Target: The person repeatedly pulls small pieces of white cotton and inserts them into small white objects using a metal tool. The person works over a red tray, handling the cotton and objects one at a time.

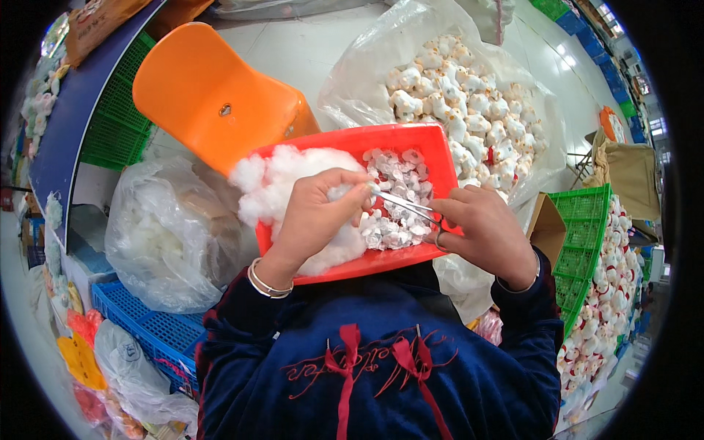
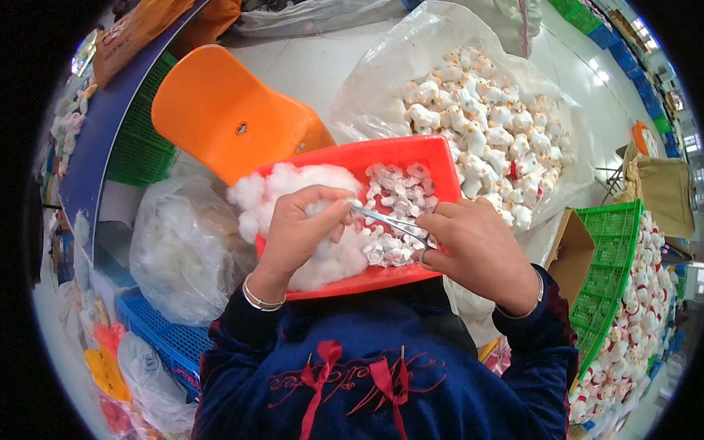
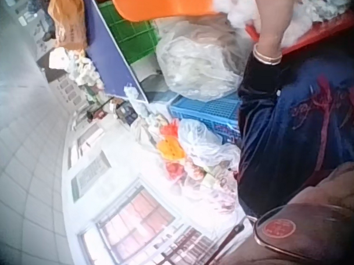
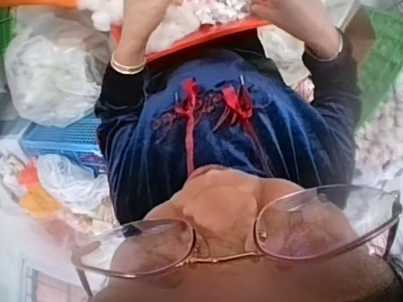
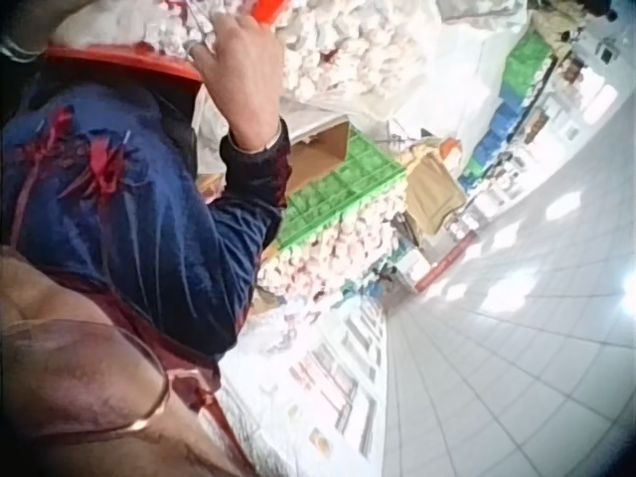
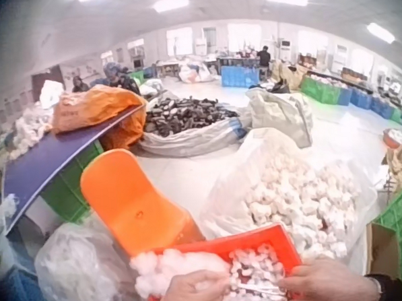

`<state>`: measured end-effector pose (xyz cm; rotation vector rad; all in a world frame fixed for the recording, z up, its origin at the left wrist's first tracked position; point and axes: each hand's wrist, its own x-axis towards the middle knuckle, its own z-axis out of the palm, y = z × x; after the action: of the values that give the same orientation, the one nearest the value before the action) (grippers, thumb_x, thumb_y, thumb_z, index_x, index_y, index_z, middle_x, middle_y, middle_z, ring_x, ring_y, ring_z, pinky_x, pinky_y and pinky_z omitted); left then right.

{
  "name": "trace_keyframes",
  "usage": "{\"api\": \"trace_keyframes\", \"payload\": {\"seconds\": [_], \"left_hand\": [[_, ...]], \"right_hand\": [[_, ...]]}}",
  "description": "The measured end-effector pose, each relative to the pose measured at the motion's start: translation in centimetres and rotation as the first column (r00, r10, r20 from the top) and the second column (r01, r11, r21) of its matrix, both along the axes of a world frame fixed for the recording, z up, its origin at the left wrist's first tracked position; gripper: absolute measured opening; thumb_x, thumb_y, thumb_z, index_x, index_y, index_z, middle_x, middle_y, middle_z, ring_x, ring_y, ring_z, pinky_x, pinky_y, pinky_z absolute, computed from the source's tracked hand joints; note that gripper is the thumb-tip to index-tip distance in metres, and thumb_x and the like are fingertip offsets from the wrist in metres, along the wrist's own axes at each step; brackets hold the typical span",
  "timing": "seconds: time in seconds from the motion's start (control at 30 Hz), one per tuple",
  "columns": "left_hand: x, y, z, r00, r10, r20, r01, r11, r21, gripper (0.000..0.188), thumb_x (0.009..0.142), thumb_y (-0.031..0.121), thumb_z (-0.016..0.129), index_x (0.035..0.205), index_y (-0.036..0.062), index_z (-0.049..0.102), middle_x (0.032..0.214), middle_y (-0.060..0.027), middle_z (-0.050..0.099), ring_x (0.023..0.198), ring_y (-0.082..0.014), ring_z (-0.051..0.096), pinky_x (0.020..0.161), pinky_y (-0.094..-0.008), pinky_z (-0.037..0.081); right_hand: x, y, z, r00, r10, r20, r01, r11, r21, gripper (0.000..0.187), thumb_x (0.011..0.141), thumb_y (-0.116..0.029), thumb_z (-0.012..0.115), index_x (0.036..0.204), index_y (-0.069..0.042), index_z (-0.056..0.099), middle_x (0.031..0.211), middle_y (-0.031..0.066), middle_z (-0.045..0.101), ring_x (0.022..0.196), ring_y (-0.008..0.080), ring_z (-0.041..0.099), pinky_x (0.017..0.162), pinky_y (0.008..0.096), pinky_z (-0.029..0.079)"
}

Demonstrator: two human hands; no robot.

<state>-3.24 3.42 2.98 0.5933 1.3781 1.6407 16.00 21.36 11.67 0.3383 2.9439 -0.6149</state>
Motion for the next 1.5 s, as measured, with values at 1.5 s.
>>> {"api": "trace_keyframes", "payload": {"seconds": [1.5], "left_hand": [[1.0, -0.7, -2.3, 0.811, -0.299, 0.503, 0.285, 0.953, 0.105, 0.053, 0.112, 0.034, 0.037, 0.141, -0.0055, 0.056, 0.111, -0.0236, 0.071, 0.063, -0.0182, 0.058, 0.06, -0.0287, 0.051]], "right_hand": [[1.7, 4.4, -2.3, 0.993, 0.053, -0.108, -0.089, 0.929, -0.359, 0.031, 0.077, -0.013, 0.085, 0.105, -0.002, 0.076, 0.078, 0.0096, 0.065, 0.079, 0.0282, 0.063, 0.073, 0.0407, 0.049]]}}
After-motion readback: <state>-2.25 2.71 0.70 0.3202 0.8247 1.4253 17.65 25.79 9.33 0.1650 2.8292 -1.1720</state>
